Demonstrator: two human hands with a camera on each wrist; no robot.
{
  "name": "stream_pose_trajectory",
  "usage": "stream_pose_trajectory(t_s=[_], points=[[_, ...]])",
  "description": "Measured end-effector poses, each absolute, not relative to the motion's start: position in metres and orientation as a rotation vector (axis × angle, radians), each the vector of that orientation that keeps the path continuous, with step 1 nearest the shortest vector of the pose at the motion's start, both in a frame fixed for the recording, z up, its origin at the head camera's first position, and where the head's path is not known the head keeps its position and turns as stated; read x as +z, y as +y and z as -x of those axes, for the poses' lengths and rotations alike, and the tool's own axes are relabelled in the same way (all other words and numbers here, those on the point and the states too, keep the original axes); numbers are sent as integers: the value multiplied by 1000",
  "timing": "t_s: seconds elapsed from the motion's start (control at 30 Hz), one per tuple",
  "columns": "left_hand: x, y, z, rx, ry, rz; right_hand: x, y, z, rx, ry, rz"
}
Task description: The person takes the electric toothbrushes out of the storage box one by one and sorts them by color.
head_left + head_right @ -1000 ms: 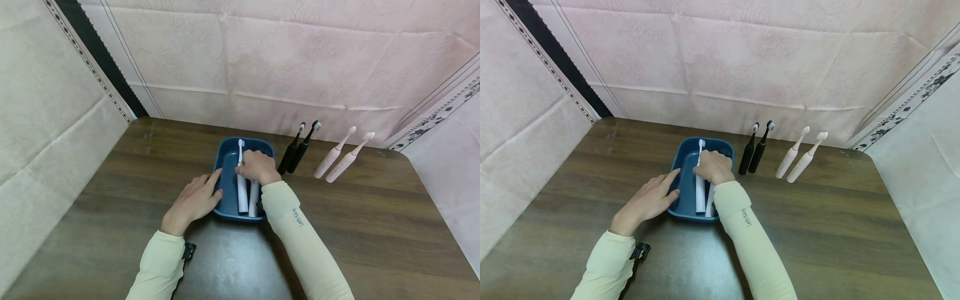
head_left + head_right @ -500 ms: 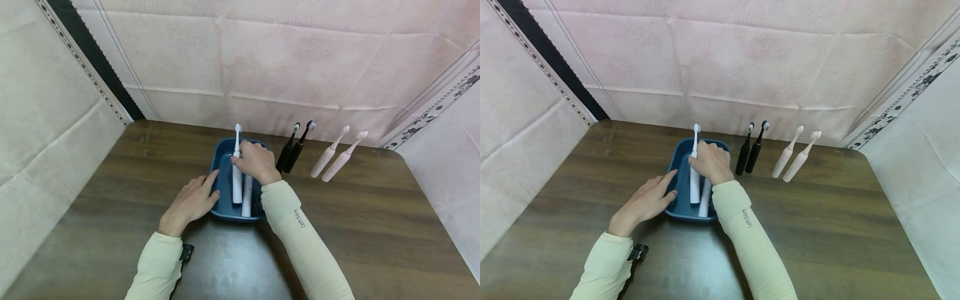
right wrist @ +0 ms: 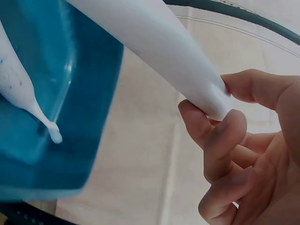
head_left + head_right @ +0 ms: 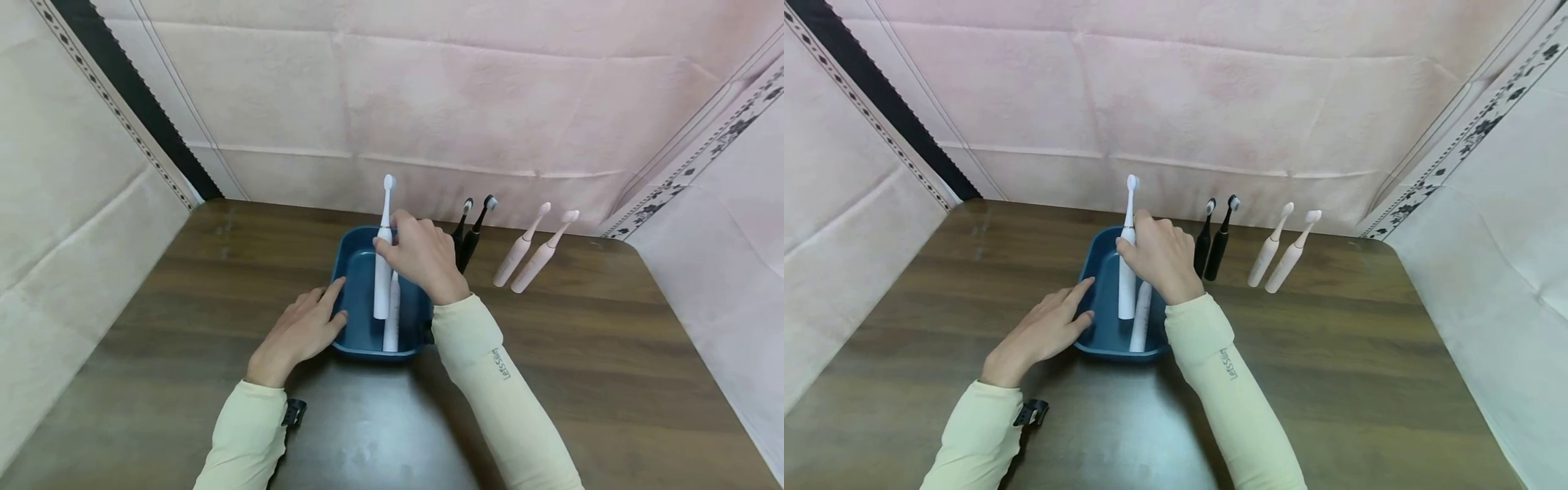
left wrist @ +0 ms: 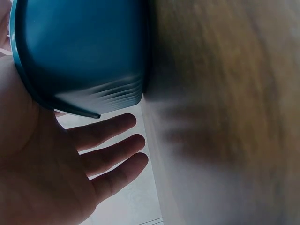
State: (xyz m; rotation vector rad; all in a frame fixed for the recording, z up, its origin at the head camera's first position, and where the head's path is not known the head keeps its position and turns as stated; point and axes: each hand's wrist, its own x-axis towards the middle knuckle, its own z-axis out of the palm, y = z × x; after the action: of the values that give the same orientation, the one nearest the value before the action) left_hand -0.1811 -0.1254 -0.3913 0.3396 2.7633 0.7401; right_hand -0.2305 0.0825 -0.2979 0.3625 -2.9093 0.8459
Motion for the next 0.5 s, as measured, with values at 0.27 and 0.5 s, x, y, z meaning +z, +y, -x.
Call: stream_pose_trajectory(t_s=[0.27, 0.5], points=[[-391, -127, 181, 738, 2749, -340, -292, 91, 224, 834, -2892, -341], [-391, -124, 182, 749, 2744, -343, -288, 103, 217, 819, -2852, -320]])
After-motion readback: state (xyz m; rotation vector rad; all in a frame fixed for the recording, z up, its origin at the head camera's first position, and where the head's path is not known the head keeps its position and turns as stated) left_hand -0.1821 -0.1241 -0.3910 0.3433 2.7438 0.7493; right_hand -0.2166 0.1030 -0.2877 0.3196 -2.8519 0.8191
